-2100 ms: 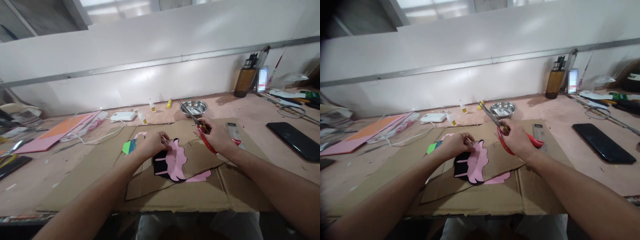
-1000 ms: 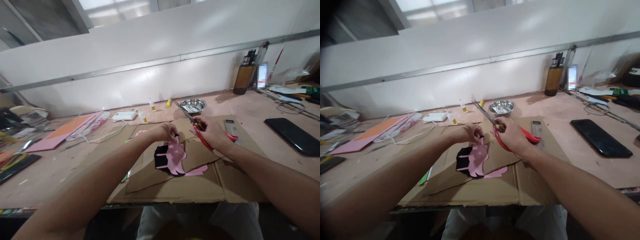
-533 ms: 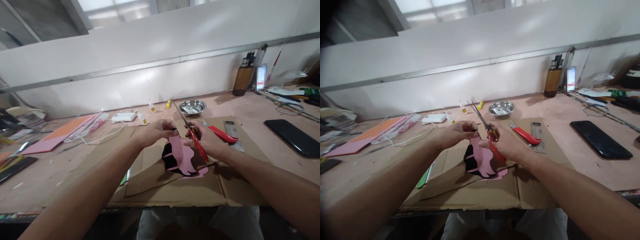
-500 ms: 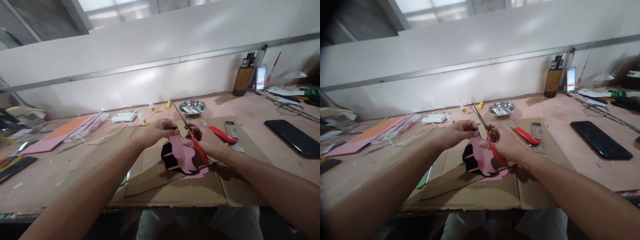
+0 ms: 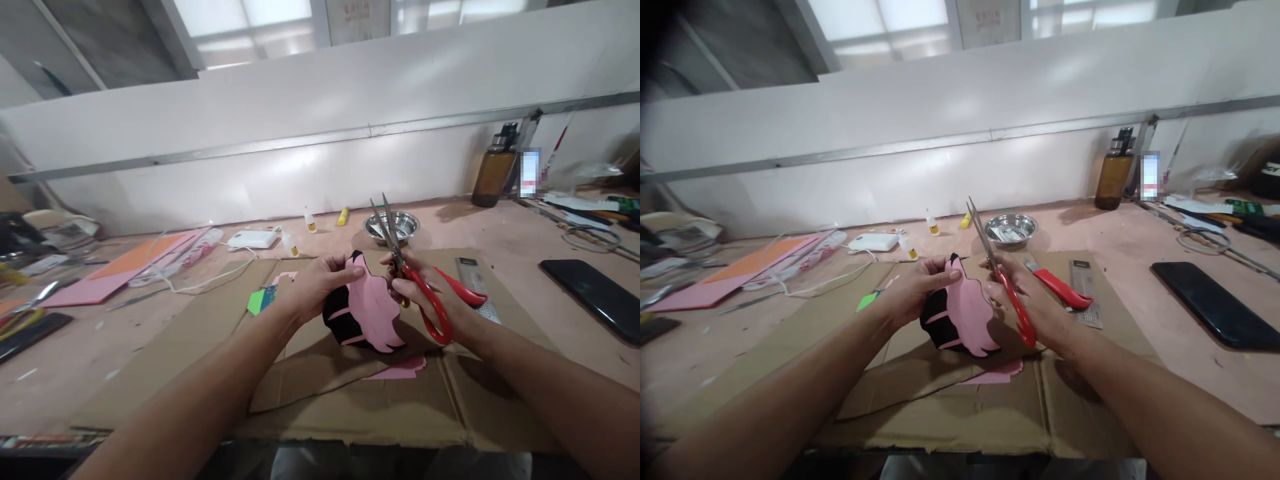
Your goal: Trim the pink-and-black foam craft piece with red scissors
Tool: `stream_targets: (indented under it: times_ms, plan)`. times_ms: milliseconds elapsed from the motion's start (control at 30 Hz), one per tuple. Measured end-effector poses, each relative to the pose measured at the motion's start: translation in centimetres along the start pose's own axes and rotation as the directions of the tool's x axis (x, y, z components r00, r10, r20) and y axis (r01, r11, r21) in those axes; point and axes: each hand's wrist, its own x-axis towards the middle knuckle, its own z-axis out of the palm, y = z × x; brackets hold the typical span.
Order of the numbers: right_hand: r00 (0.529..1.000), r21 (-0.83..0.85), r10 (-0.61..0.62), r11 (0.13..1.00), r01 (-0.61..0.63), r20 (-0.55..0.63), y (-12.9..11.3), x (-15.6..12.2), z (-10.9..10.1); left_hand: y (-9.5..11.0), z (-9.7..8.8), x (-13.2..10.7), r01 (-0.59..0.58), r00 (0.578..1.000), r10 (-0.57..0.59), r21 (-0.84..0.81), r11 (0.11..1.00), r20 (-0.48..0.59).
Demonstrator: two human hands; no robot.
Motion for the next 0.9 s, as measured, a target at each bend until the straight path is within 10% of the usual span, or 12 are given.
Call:
stream_targets:
  times_ms: [267, 900]
  plan:
    - [0.989, -0.359, 0.091, 0.932, -0.044, 0.115, -1.6, 0.0, -0.5, 0.2, -1.1, -0.7, -0.06, 0.993, 0.055, -0.044, 0.997, -0.105]
    - [0.996, -0.448, 0.005, 0.893, 0.037, 0.091, -1.1, -0.8, 0.2, -0.2, -2.2, -0.8, -0.124, 0.992, 0.124, -0.054, 0.991, 0.0]
